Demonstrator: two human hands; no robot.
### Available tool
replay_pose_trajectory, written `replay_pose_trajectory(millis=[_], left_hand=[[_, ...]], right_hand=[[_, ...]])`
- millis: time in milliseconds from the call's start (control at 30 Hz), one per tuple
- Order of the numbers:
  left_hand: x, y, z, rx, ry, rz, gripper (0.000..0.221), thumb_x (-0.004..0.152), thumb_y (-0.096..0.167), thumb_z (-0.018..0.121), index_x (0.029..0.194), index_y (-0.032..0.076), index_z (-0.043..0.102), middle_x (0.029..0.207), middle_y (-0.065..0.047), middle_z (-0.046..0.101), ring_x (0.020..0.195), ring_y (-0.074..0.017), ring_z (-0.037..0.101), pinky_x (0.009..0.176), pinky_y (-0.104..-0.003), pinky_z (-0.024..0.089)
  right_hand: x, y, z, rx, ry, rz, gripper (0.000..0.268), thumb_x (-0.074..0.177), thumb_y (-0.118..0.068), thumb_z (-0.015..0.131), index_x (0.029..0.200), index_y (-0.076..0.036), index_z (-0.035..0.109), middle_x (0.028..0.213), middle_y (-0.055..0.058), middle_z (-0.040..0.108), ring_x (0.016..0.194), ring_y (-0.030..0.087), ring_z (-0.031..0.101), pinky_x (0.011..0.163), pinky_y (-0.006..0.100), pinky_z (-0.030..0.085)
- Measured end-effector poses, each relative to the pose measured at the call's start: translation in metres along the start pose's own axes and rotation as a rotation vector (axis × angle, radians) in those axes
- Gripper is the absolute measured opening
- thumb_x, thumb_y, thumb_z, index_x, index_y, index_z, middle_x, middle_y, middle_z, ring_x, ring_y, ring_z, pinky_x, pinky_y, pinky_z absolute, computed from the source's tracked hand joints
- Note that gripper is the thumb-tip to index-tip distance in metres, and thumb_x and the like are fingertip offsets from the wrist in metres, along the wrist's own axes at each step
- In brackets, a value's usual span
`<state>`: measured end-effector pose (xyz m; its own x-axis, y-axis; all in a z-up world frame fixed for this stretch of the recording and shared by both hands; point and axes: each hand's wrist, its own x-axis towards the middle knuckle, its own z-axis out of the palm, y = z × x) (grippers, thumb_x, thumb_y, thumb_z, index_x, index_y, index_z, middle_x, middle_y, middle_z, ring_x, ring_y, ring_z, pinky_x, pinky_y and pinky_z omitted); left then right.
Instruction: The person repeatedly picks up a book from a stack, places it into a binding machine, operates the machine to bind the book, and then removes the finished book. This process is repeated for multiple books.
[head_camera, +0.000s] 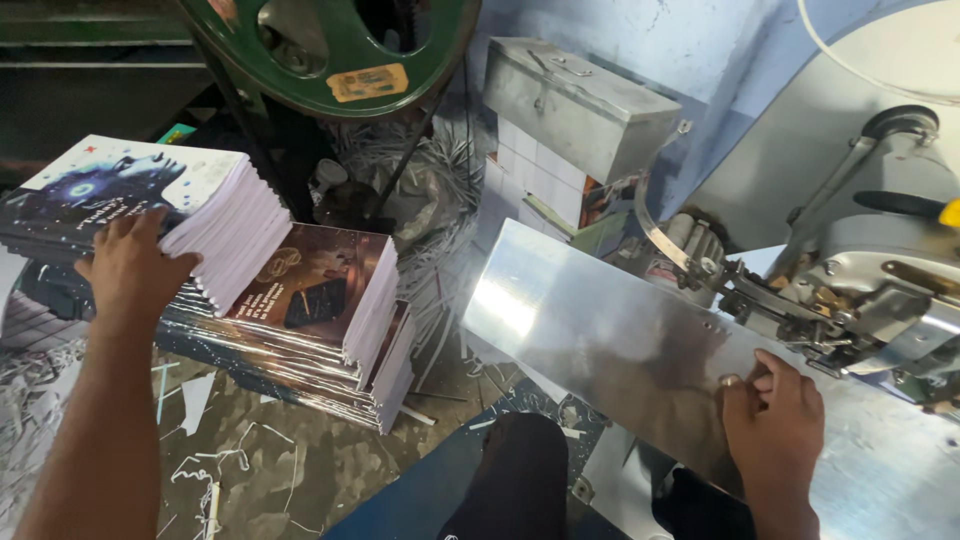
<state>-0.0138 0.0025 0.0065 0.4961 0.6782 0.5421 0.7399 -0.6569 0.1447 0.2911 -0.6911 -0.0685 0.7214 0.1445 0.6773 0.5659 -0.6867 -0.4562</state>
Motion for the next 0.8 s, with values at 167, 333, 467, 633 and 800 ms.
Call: replay_pose_trajectory(millis=[167, 333, 467, 633, 800], left_hand=[[-0.009, -0.005, -0.007, 0.015, 0.058, 0.077, 0.078, 0.069, 0.040, 0.091, 0.141, 0.017, 0.069, 0.146, -0.014, 0.062, 0.137, -0.0362, 0.049, 0.104, -0.068, 0.032], [-0.024, -0.004, -0.005, 0.043, 0.129, 0.170, 0.051, 0.084, 0.029, 0.084, 0.132, 0.020, 0.073, 0.138, -0.006, 0.067, 0.138, -0.0323, 0.053, 0.112, -0.063, 0.033], [-0.035, 0.006, -0.007, 0.078, 0.169, 0.231, 0.040, 0.090, 0.025, 0.080, 0.130, 0.020, 0.073, 0.135, -0.006, 0.068, 0.137, -0.0303, 0.053, 0.119, -0.060, 0.031], [-0.045, 0.032, -0.018, 0.072, 0.248, 0.397, 0.033, 0.096, 0.021, 0.071, 0.128, 0.013, 0.072, 0.139, -0.006, 0.068, 0.143, -0.0228, 0.056, 0.125, -0.055, 0.031], [-0.061, 0.064, -0.042, -0.024, 0.262, 0.491, 0.030, 0.097, 0.015, 0.065, 0.126, 0.010, 0.072, 0.133, -0.005, 0.073, 0.129, -0.0208, 0.067, 0.119, -0.044, 0.044]], right_hand=[[-0.003, 0.006, 0.006, -0.027, 0.021, -0.032, 0.040, 0.094, -0.018, 0.075, 0.131, -0.006, 0.066, 0.097, 0.010, 0.064, 0.093, 0.027, 0.061, 0.084, 0.039, 0.052], [-0.006, 0.013, 0.008, -0.023, -0.012, -0.010, 0.038, 0.095, -0.018, 0.074, 0.130, -0.005, 0.065, 0.098, 0.011, 0.064, 0.095, 0.027, 0.061, 0.081, 0.038, 0.052], [-0.005, 0.009, 0.008, -0.022, 0.001, -0.021, 0.038, 0.095, -0.019, 0.075, 0.130, -0.004, 0.065, 0.098, 0.011, 0.064, 0.094, 0.027, 0.061, 0.083, 0.039, 0.053], [-0.005, -0.021, 0.011, 0.177, -0.004, 0.143, 0.041, 0.098, -0.018, 0.070, 0.137, -0.006, 0.066, 0.108, 0.013, 0.065, 0.098, 0.026, 0.066, 0.082, 0.035, 0.054], [-0.008, -0.086, 0.040, 0.196, -0.181, 0.141, 0.039, 0.096, -0.022, 0.068, 0.132, -0.008, 0.068, 0.112, 0.010, 0.074, 0.097, 0.023, 0.070, 0.084, 0.035, 0.054]])
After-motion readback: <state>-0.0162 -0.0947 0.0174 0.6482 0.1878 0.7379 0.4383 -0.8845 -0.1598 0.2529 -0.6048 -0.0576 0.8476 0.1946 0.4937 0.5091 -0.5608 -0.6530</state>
